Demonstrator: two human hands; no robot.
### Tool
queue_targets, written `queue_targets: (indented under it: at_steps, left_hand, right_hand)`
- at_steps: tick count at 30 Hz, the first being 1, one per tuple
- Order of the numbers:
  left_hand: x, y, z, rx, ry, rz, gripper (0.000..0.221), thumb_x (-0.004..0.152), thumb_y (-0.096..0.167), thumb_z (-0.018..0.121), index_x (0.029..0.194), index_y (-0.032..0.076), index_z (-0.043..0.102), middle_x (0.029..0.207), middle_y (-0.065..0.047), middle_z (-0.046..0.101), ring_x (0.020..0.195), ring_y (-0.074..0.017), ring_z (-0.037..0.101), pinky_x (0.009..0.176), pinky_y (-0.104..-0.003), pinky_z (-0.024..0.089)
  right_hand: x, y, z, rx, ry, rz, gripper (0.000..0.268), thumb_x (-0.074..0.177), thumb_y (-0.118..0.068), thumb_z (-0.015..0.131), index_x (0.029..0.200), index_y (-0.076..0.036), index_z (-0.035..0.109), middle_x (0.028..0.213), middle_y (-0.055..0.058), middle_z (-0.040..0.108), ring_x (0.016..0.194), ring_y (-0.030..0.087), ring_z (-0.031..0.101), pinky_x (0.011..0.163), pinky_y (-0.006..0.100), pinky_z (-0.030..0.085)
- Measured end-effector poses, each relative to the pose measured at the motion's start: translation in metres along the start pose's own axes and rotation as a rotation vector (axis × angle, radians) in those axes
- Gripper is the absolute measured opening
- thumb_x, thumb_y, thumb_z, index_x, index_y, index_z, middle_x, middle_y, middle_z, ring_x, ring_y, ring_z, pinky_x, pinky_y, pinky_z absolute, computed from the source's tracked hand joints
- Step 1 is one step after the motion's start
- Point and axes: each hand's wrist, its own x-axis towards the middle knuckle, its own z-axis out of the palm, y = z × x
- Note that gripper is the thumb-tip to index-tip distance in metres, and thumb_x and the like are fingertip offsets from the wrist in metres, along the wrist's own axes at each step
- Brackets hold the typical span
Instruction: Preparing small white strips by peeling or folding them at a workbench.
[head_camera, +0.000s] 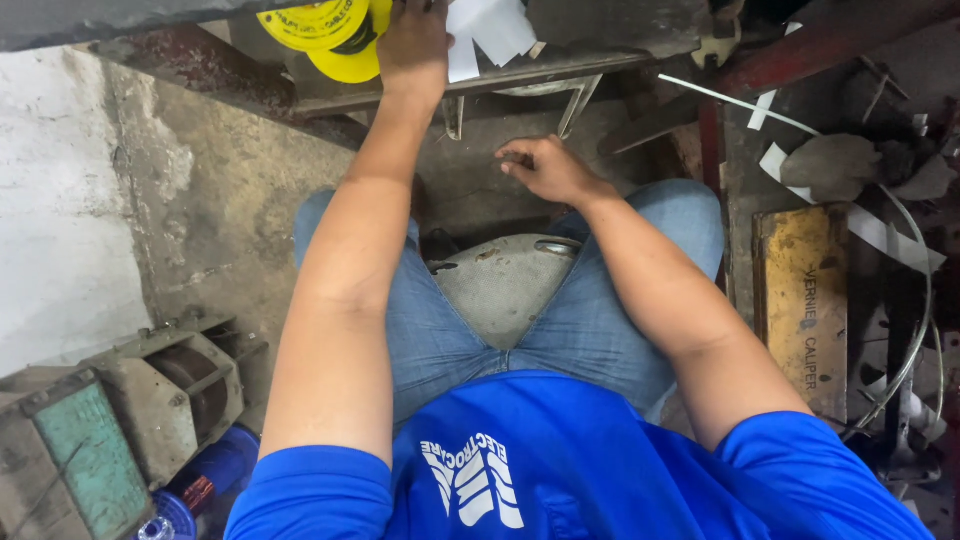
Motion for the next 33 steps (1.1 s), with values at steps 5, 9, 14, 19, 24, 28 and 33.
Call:
queue_targets:
  at_steps: [5,9,14,19,24,28,33]
  left_hand:
    - [0.000,-0.003,0.007,-0.087,0.116,-0.023,0.029,0.087,0.024,0.075,0.114,0.015,0.067,0.106,-0.012,0.069,0.098,-0.0361,0.064,0.051,-0.049,0.058]
    - [-0.014,0.004,-0.030,-0.155,0.251,-0.032,0.025,0.090,0.025,0.073,0.108,0.010,0.065,0.097,-0.014,0.068,0.086,-0.0365,0.066,0.056,-0.047,0.057]
    - [-0.084,0.012,-0.112,-0.585,0.251,-0.130,0.017,0.092,0.021,0.072,0.096,0.006,0.077,0.081,-0.007,0.073,0.070,-0.0223,0.066,0.061,-0.038,0.050]
    - [-0.194,0.042,-0.124,-0.923,0.069,-0.318,0.014,0.091,0.002,0.062,0.084,0.000,0.074,0.079,-0.023,0.072,0.086,-0.0433,0.069,0.076,-0.048,0.053]
    - [-0.244,0.072,-0.107,-1.196,-0.148,-0.545,0.015,0.087,0.004,0.068,0.101,0.003,0.075,0.088,-0.020,0.075,0.090,-0.0359,0.073,0.080,-0.043,0.056]
    - [-0.232,0.075,-0.092,-1.166,-0.342,-0.398,0.024,0.089,0.024,0.074,0.107,0.009,0.069,0.093,-0.014,0.076,0.095,-0.0303,0.074,0.082,-0.041,0.057]
    - [-0.229,0.060,-0.065,-1.029,-0.467,-0.417,0.042,0.086,0.047,0.076,0.110,0.014,0.068,0.105,-0.012,0.075,0.102,-0.0284,0.072,0.086,-0.043,0.056]
  right_hand:
    - [0.001,0.008,0.003,0.032,0.009,-0.036,0.017,0.095,-0.011,0.068,0.111,-0.008,0.073,0.098,0.006,0.076,0.085,0.014,0.069,0.077,0.027,0.052]
    - [0.002,0.018,0.007,0.041,0.025,-0.041,0.018,0.094,-0.010,0.070,0.111,-0.009,0.073,0.099,0.005,0.076,0.088,0.013,0.070,0.080,0.027,0.053]
    - [-0.001,0.020,0.005,0.048,0.082,-0.019,0.016,0.095,-0.014,0.069,0.110,-0.009,0.074,0.097,0.002,0.076,0.084,0.009,0.068,0.079,0.024,0.051]
    - [-0.012,-0.003,0.003,0.136,0.130,-0.024,0.018,0.092,-0.010,0.074,0.110,-0.008,0.074,0.086,0.014,0.074,0.074,0.024,0.069,0.065,0.037,0.055]
    - [-0.038,-0.048,0.016,0.506,-0.004,0.121,0.026,0.098,-0.013,0.065,0.123,-0.005,0.066,0.098,0.014,0.073,0.083,0.019,0.068,0.072,0.032,0.060]
    - [-0.038,-0.010,0.045,0.354,0.104,0.108,0.013,0.098,-0.014,0.066,0.107,-0.005,0.071,0.084,0.009,0.072,0.076,0.016,0.067,0.064,0.032,0.057]
    - [-0.043,-0.017,0.037,0.109,0.052,0.091,0.013,0.101,-0.015,0.062,0.104,-0.006,0.070,0.088,0.013,0.072,0.087,0.022,0.068,0.078,0.040,0.053]
